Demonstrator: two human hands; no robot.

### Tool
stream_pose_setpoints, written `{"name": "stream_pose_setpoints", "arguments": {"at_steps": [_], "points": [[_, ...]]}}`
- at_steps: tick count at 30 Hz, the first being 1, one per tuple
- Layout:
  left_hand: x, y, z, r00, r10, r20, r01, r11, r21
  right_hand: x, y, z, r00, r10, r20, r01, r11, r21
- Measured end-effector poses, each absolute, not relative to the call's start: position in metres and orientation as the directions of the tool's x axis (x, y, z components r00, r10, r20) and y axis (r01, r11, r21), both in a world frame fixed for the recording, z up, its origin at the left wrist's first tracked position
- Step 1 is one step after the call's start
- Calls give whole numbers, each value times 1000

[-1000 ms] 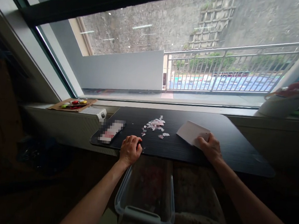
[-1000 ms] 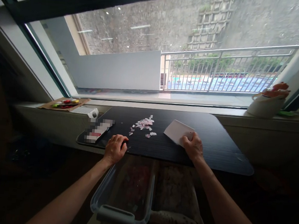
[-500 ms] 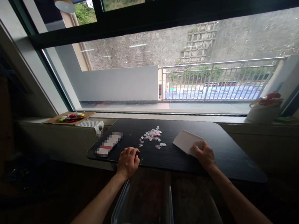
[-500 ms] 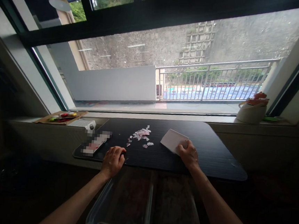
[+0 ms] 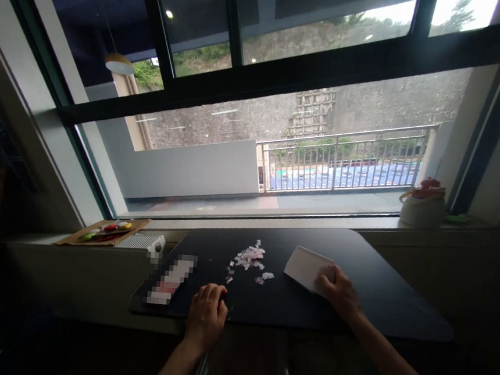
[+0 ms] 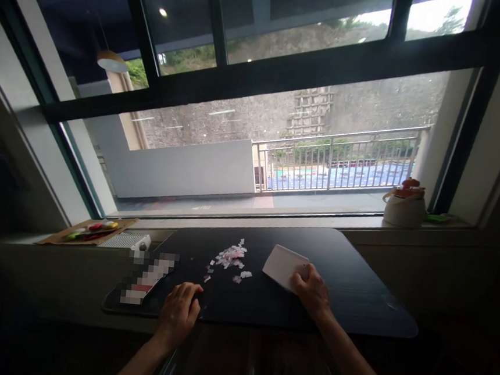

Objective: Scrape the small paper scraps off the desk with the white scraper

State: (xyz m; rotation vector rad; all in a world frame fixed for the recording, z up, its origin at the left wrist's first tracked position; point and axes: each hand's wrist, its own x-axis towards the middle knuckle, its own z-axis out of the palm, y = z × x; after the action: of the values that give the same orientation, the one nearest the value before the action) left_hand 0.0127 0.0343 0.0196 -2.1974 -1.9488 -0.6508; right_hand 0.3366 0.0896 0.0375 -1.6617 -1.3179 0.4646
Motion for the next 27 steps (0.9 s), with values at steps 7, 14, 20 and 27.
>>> {"name": "stream_pose_setpoints", "arguments": {"at_steps": [7, 14, 20, 27], "points": [[12, 70, 22, 25, 943, 332, 960, -115, 257, 339, 91, 29, 278, 931, 238, 429, 101, -897], [24, 99, 23, -25, 940, 339, 954, -79, 289, 324, 109, 25, 197, 941, 276, 310, 207, -928], [18, 100, 18, -22, 932, 361, 953, -89, 289, 319, 106, 23, 178, 942, 286, 248, 238, -939], [12, 101, 18, -2, 915, 403, 940, -136, 314, 316, 98, 32, 167, 944, 284, 222, 245, -944]]}}
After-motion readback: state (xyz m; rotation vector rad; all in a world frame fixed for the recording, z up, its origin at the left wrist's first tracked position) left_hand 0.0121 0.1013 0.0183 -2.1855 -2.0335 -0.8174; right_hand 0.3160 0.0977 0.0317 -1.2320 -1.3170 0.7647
